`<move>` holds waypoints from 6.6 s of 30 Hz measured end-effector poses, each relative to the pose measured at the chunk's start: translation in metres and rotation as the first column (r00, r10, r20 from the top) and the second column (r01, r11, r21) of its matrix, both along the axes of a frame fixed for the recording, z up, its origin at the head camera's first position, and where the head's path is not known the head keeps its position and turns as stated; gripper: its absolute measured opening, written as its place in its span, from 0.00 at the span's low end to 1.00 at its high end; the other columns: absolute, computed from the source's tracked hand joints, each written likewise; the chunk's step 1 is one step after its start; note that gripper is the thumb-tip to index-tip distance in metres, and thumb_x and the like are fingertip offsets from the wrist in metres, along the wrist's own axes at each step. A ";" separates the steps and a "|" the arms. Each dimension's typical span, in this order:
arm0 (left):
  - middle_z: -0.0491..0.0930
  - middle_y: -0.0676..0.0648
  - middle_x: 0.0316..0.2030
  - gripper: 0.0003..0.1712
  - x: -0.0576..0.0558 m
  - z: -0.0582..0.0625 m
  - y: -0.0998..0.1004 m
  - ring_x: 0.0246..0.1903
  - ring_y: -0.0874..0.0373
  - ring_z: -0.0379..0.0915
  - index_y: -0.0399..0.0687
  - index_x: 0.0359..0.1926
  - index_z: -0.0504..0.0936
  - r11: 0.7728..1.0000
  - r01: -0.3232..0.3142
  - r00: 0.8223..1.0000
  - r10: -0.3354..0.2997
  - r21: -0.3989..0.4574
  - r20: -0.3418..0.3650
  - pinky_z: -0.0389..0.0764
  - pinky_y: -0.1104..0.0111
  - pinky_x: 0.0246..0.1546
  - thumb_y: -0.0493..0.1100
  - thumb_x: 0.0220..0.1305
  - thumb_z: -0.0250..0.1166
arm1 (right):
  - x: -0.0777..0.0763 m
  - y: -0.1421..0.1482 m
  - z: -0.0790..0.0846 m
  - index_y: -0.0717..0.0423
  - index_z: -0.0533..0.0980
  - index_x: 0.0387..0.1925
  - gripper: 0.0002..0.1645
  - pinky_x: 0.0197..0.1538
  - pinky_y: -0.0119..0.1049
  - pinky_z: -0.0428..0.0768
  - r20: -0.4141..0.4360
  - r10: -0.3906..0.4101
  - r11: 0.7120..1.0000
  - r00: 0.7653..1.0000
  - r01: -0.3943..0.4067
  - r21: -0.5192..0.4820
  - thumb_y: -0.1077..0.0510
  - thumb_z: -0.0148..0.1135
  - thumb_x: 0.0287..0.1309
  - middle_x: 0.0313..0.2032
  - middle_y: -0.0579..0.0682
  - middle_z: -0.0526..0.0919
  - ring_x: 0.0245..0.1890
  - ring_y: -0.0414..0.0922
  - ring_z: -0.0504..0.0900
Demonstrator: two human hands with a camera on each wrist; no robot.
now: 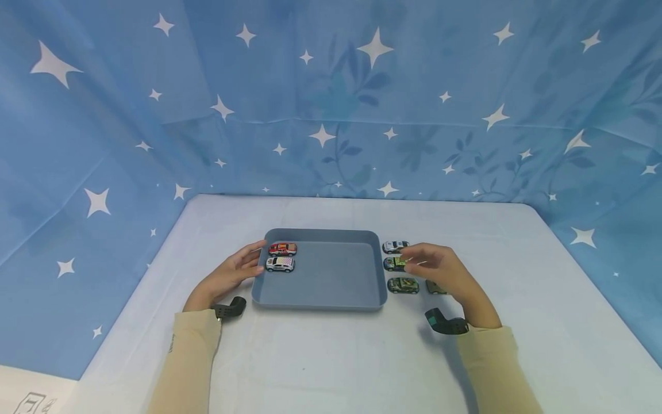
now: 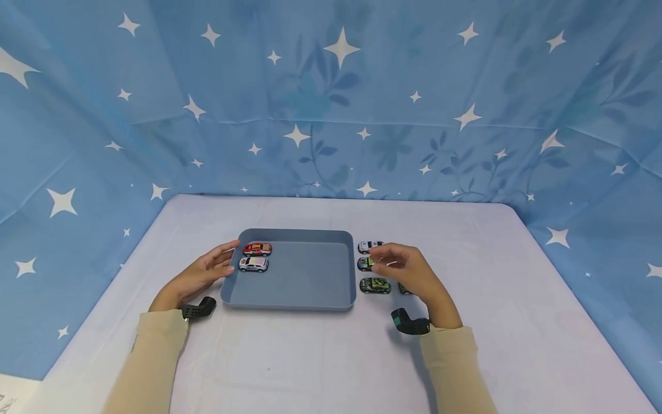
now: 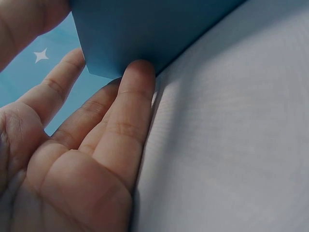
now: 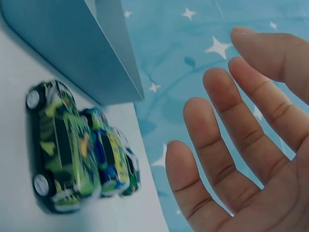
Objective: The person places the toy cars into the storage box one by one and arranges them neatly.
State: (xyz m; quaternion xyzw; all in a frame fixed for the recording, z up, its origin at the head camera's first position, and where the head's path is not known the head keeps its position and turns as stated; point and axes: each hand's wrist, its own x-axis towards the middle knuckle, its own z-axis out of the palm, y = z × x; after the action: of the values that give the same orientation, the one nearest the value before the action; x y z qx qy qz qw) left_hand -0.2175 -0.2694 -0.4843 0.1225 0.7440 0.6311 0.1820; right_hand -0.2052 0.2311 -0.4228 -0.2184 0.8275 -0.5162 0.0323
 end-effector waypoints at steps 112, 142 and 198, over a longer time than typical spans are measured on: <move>0.49 0.27 0.84 0.46 0.001 0.003 0.004 0.82 0.30 0.46 0.40 0.87 0.50 0.999 -0.032 0.999 0.032 -0.022 0.012 0.50 0.39 0.80 0.39 0.79 0.64 | 0.002 0.029 0.005 0.66 0.86 0.51 0.17 0.60 0.61 0.83 0.009 0.018 0.959 1.000 -0.020 0.282 0.66 0.78 0.62 0.52 0.59 0.89 0.52 0.57 0.86; 0.48 0.28 0.84 0.45 0.001 0.003 0.001 0.83 0.30 0.45 0.40 0.87 0.49 1.000 -0.020 1.000 0.020 -0.005 0.013 0.49 0.38 0.81 0.38 0.80 0.63 | -0.008 -0.015 0.003 0.68 0.85 0.53 0.18 0.55 0.57 0.85 0.029 0.094 0.978 0.995 -0.098 0.184 0.66 0.77 0.63 0.50 0.60 0.89 0.50 0.55 0.86; 0.46 0.31 0.85 0.44 -0.002 0.003 0.000 0.84 0.32 0.43 0.43 0.88 0.50 1.000 -0.022 1.000 0.022 0.000 0.021 0.49 0.41 0.82 0.39 0.81 0.62 | -0.008 -0.103 -0.009 0.66 0.86 0.53 0.18 0.59 0.56 0.85 -0.024 0.160 0.976 0.987 -0.154 0.155 0.65 0.78 0.62 0.49 0.58 0.89 0.52 0.57 0.87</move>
State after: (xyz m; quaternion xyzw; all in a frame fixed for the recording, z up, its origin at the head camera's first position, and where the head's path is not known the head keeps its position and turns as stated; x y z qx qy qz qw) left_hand -0.2199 -0.2696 -0.4816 0.1076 0.7432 0.6346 0.1827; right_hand -0.2128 0.1283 -0.4314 -0.2893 0.8452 -0.4431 0.0745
